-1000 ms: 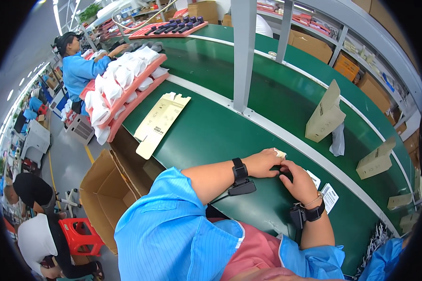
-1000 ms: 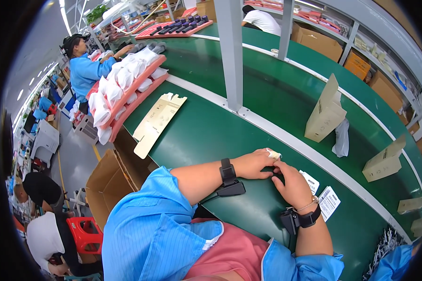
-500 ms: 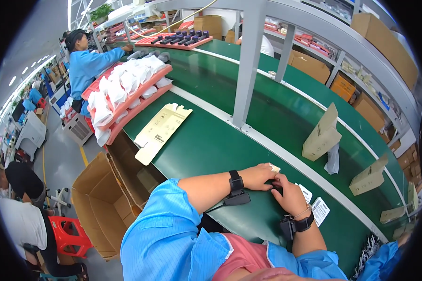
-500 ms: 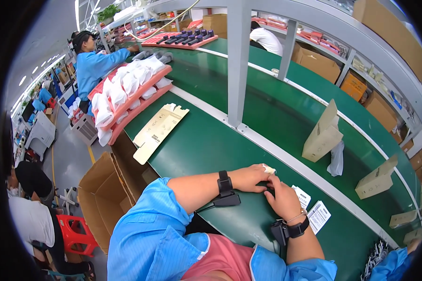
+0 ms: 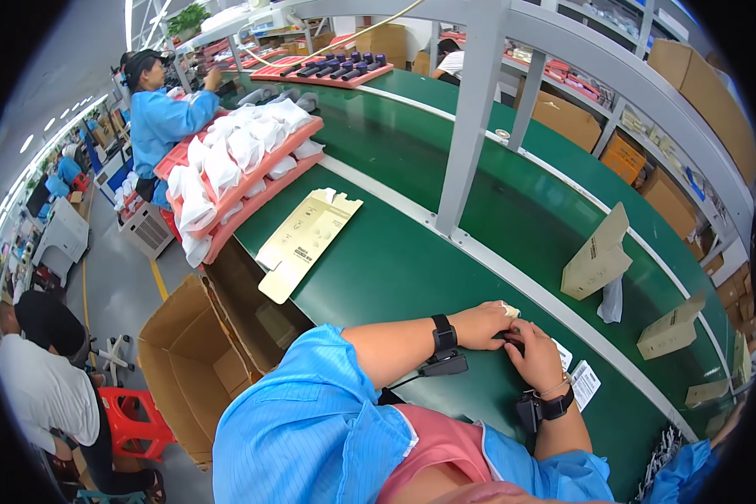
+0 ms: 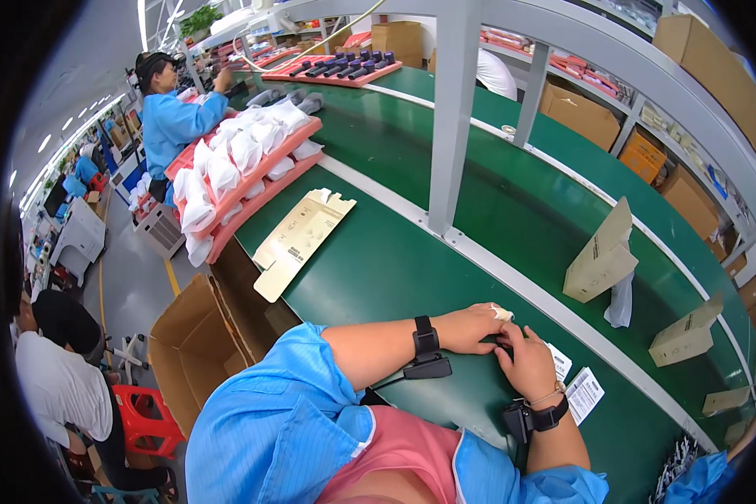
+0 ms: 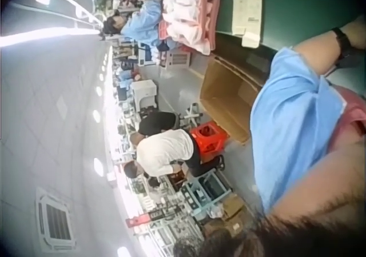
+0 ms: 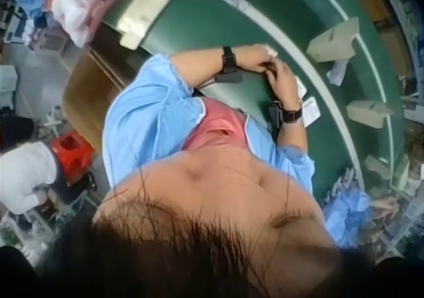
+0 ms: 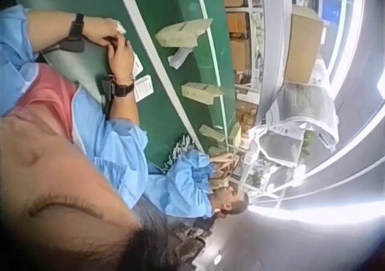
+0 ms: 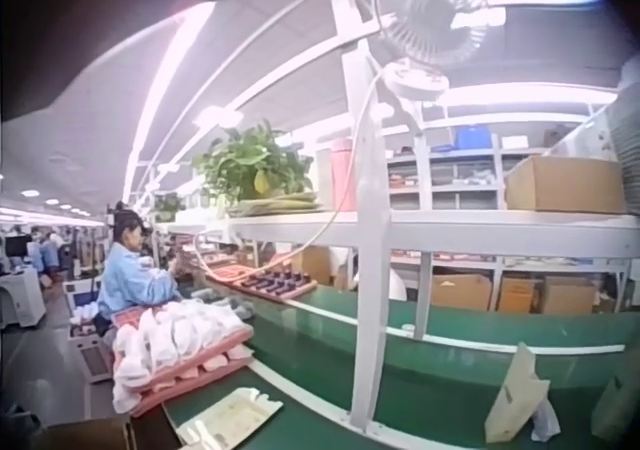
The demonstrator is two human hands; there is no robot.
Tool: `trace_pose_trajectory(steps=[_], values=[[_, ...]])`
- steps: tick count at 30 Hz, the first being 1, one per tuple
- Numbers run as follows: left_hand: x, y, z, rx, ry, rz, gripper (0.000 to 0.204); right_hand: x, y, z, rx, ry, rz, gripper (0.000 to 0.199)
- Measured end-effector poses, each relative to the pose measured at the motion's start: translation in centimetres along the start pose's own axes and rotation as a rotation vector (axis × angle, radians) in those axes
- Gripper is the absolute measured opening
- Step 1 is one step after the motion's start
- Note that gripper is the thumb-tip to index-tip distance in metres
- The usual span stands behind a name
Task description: The person folds a cardboard box, inserts a paper manual, and closes the box, repeating this process for several units.
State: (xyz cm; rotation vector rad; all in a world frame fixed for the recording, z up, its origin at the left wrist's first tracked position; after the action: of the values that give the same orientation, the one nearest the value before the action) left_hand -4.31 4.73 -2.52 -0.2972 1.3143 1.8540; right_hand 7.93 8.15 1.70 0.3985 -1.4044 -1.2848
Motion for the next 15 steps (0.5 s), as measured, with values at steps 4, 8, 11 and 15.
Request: trace_pose_trajectory(steps=[4,8,11,15], values=[[0.0,-0.2,-0.1,-0.006,0.018,0.007,0.027,-0.1,-0.1,0.0,-0.022,0.009,0.005,0.034],[0.1,0.0,0.2,0.019,0.055,-0.016,0.027,-0.1,0.0,0.0,-0.052,0.015,0.004,0.033],[-0.1,0.4,0.3,0.050,0.039,0.014,0.029,-0.1,0.0,-0.2,-0.081,0.032,-0.004,0.033],[-1.1,0.8,0.2,-0.021,0.006,0.008,0.031,-0.6,-0.2,-0.3,-0.110,0.045,-0.029,0.032]])
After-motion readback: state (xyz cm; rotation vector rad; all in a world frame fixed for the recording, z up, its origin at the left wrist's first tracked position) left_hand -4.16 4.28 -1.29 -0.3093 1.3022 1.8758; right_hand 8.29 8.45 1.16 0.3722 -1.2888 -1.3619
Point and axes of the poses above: each hand's wrist, its own z-axis towards the middle knuckle, its own y-axis out of the back of the hand, x = y × z, the point moved 5 cm from there along z, towards the middle knuckle, and after that the axes turned 5 degrees about -x, right-handed, at the moved point
